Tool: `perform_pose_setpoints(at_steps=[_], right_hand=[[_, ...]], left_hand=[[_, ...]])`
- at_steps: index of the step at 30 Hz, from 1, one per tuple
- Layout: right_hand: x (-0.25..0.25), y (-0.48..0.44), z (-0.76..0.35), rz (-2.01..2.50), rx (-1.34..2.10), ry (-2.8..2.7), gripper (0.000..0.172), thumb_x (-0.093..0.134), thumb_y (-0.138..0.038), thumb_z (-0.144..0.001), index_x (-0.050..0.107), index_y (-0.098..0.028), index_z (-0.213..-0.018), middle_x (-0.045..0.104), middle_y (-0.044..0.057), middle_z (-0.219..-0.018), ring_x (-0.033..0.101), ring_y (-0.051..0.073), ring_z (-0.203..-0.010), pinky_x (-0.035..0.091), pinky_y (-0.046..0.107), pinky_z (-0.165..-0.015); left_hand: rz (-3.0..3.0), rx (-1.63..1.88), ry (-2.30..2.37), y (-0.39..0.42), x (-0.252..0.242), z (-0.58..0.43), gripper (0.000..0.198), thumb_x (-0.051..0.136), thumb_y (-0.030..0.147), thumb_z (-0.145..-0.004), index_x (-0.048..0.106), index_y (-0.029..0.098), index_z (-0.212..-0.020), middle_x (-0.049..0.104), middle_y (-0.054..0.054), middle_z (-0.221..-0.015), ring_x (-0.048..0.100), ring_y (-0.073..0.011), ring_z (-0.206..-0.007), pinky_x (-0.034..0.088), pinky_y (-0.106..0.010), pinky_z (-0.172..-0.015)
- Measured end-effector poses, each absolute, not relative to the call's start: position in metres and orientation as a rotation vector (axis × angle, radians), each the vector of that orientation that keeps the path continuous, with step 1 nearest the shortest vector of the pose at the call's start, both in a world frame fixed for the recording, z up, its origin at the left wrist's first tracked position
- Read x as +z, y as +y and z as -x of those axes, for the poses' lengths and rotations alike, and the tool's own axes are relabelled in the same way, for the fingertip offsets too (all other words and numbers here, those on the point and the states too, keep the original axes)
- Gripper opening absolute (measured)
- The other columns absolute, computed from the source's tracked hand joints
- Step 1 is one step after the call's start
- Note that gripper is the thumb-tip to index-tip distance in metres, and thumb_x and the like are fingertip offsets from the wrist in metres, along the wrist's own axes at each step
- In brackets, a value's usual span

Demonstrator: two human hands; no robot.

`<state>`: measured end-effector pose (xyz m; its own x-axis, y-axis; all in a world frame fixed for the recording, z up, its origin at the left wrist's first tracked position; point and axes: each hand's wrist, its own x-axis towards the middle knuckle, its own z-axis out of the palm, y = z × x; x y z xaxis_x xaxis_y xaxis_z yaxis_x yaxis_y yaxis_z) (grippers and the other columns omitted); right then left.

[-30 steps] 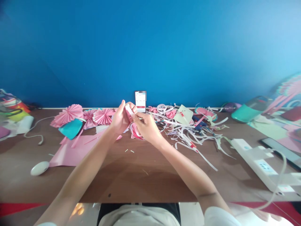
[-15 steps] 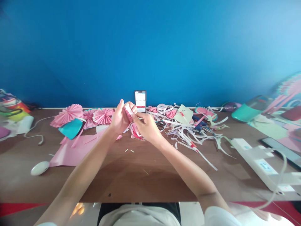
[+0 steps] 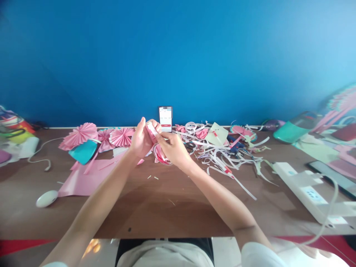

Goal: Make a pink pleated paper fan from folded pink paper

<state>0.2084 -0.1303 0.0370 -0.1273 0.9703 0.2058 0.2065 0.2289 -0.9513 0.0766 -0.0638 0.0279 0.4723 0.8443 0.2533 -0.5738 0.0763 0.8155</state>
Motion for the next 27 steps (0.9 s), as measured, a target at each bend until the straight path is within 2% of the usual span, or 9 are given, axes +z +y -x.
perform_pose_setpoints(at_steps=[6, 10, 16, 22, 27], right_hand=[[0.037, -0.129, -0.209, 1.157, 0.999, -1.541, 0.037, 0.053, -0.050, -0.096, 0.057, -0.019, -0.075, 0.041, -0.008, -0.040, 0.039, 0.008, -0.034, 0.028, 0.023, -0.039], [0.036, -0.127, -0.209, 1.165, 0.964, -1.550, 0.038, 0.054, -0.049, -0.096, 0.054, -0.020, -0.071, 0.042, -0.007, -0.042, 0.039, 0.008, -0.037, 0.028, 0.023, -0.041], [0.038, -0.127, -0.210, 1.183, 0.942, -1.571, 0.038, 0.054, -0.044, -0.097, 0.049, -0.020, -0.067, 0.042, -0.006, -0.044, 0.039, 0.008, -0.041, 0.029, 0.024, -0.044], [0.045, -0.130, -0.209, 1.179, 1.012, -1.567, 0.037, 0.049, -0.037, -0.099, 0.047, -0.021, -0.066, 0.042, -0.007, -0.043, 0.034, 0.007, -0.039, 0.026, 0.024, -0.043], [0.047, -0.133, -0.210, 1.134, 1.104, -1.522, 0.035, 0.046, -0.034, -0.099, 0.046, -0.021, -0.066, 0.047, -0.006, -0.042, 0.038, 0.007, -0.039, 0.031, 0.023, -0.045]], left_hand=[[-1.105, 1.126, 0.330, -0.062, 0.022, -0.078, 0.044, 0.066, 0.060, -0.082, 0.053, 0.019, -0.072, 0.047, 0.001, -0.072, 0.042, -0.0085, -0.055, 0.039, -0.024, -0.053], [-1.143, 1.150, 0.354, -0.064, 0.022, -0.079, 0.036, 0.078, 0.044, -0.076, 0.054, 0.019, -0.074, 0.047, 0.002, -0.073, 0.044, -0.0078, -0.060, 0.039, -0.021, -0.056], [-1.189, 1.148, 0.369, -0.065, 0.021, -0.079, 0.032, 0.065, 0.045, -0.088, 0.056, 0.018, -0.073, 0.049, 0.001, -0.078, 0.046, -0.0086, -0.063, 0.042, -0.022, -0.058], [-1.213, 1.211, 0.436, -0.066, 0.017, -0.081, 0.030, 0.064, 0.046, -0.090, 0.059, 0.018, -0.077, 0.054, -0.001, -0.081, 0.048, -0.0091, -0.064, 0.042, -0.022, -0.058], [-1.152, 1.298, 0.429, -0.060, 0.017, -0.076, 0.029, 0.064, 0.045, -0.091, 0.058, 0.019, -0.079, 0.056, 0.000, -0.080, 0.048, -0.0083, -0.062, 0.042, -0.021, -0.058]])
